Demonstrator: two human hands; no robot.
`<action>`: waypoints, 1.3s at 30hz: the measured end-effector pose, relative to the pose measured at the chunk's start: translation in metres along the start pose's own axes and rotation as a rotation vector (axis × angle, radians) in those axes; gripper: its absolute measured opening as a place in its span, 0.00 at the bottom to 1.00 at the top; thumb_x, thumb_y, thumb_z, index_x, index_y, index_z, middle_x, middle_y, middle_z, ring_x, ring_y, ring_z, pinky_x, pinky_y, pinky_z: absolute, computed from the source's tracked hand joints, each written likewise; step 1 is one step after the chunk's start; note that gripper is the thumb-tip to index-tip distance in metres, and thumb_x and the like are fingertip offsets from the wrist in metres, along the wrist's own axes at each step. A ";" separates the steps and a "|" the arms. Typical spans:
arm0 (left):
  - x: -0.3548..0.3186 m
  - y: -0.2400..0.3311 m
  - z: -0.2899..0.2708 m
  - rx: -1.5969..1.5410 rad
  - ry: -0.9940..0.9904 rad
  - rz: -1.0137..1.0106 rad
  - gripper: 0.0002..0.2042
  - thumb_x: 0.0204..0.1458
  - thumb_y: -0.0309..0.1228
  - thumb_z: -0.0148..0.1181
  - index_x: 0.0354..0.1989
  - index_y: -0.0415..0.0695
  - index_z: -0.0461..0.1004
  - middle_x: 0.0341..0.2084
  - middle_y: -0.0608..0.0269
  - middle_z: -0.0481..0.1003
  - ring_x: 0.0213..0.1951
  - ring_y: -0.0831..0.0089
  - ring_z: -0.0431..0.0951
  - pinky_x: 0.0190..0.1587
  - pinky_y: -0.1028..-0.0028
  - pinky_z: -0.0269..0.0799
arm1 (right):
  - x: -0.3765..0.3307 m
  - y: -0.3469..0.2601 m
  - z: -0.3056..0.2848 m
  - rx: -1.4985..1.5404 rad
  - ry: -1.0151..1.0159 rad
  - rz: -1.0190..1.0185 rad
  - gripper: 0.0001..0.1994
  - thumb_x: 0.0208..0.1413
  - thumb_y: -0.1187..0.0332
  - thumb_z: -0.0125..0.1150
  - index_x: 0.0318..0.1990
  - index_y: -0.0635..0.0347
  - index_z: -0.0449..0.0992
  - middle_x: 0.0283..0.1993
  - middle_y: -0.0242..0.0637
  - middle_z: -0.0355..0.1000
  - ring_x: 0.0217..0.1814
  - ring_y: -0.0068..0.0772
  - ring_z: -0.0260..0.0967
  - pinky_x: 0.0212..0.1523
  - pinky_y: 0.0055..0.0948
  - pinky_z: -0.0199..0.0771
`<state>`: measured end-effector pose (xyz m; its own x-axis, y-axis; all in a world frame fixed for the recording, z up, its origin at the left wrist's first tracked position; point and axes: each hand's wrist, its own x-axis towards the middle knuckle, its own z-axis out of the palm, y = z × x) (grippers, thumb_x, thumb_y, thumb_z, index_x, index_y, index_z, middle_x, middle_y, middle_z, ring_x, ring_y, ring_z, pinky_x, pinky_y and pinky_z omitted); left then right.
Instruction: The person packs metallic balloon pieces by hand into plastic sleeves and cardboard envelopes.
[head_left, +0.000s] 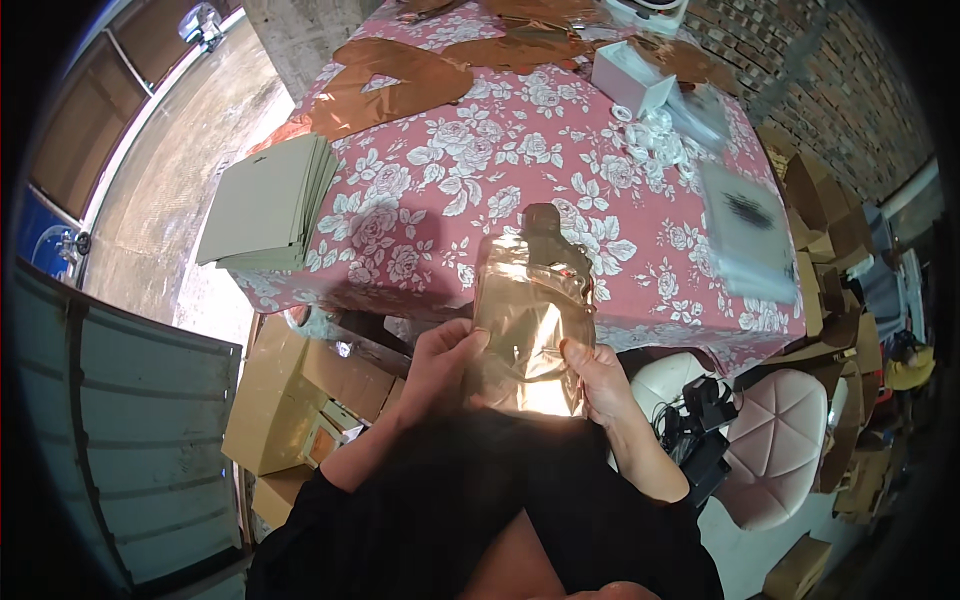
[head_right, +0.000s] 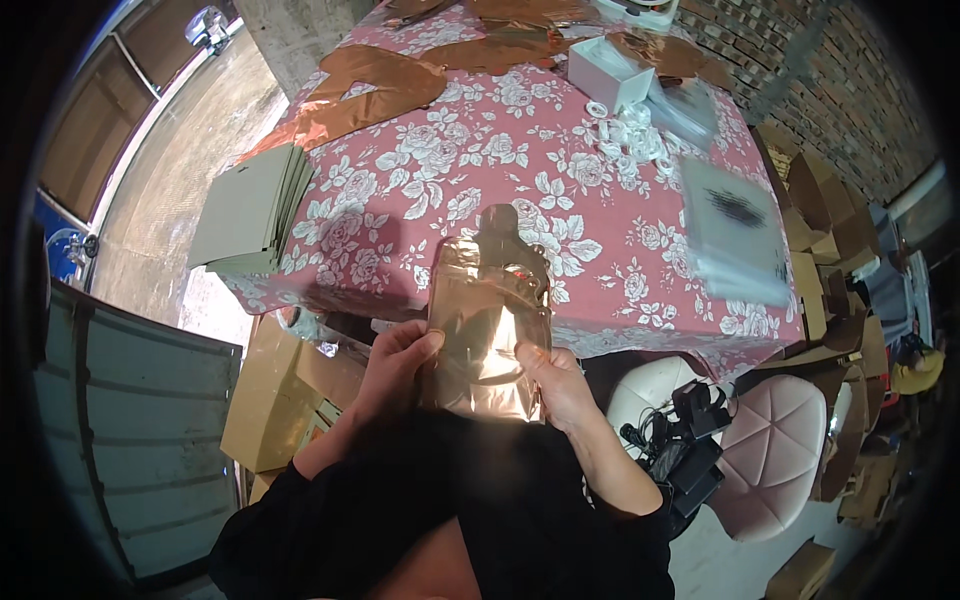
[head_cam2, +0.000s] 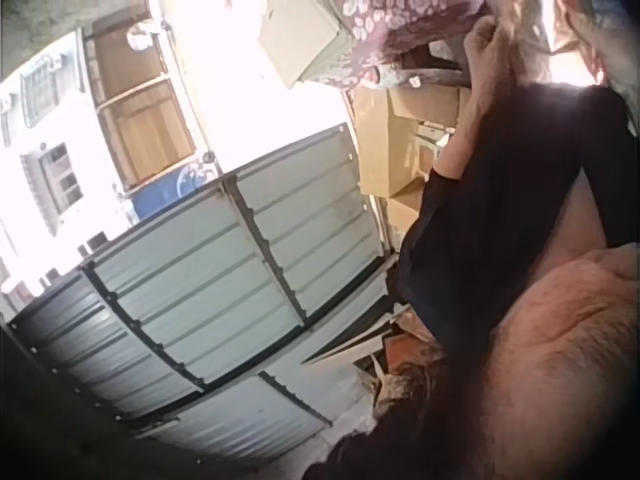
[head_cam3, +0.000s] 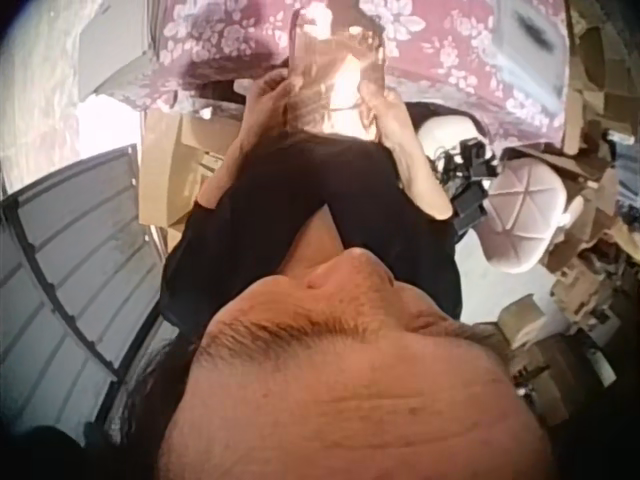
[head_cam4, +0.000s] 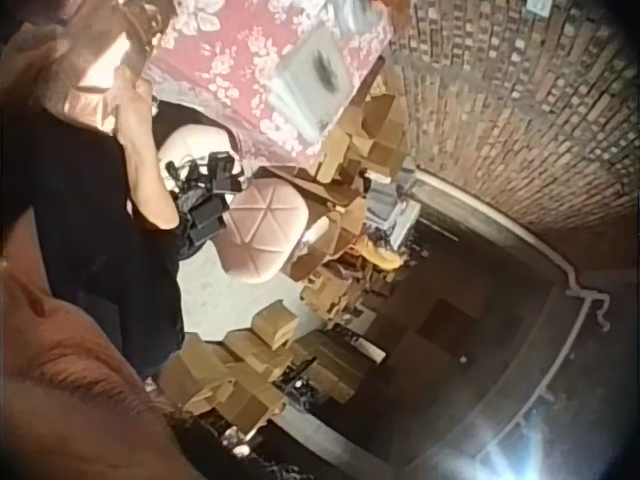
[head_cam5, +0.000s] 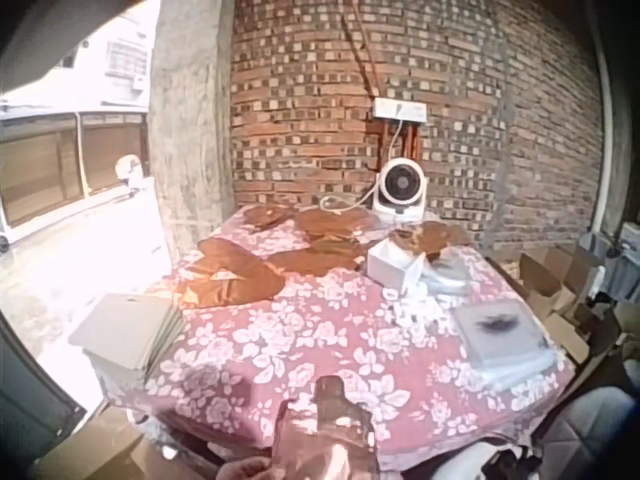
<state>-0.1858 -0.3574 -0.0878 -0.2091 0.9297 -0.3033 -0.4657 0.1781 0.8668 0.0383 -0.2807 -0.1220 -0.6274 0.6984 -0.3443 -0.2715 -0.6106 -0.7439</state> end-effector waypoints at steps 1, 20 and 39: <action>0.001 -0.002 -0.005 -0.006 -0.040 -0.024 0.06 0.60 0.28 0.55 0.36 0.38 0.74 0.26 0.68 0.76 0.26 0.83 0.73 0.31 0.82 0.69 | -0.001 -0.003 -0.001 0.049 -0.057 -0.003 0.17 0.62 0.58 0.59 0.45 0.68 0.76 0.39 0.39 0.78 0.37 0.28 0.77 0.38 0.28 0.79; 0.006 -0.008 -0.003 -0.036 0.031 0.076 0.07 0.61 0.30 0.54 0.32 0.41 0.71 0.18 0.70 0.69 0.14 0.83 0.63 0.19 0.77 0.66 | -0.012 -0.003 0.015 -0.445 0.222 -0.291 0.07 0.59 0.72 0.62 0.40 0.65 0.72 0.33 0.31 0.73 0.35 0.16 0.71 0.35 0.17 0.70; 0.009 -0.018 -0.008 -0.036 0.064 0.142 0.05 0.61 0.28 0.55 0.33 0.43 0.73 0.25 0.77 0.70 0.25 0.89 0.64 0.29 0.86 0.58 | -0.017 0.004 0.016 -0.600 0.268 -0.440 0.13 0.59 0.71 0.62 0.26 0.60 0.65 0.22 0.24 0.65 0.24 0.11 0.58 0.25 0.18 0.61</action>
<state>-0.1863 -0.3553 -0.1091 -0.3287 0.9220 -0.2046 -0.4576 0.0340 0.8885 0.0368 -0.3014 -0.1104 -0.3359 0.9418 -0.0158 0.0338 -0.0047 -0.9994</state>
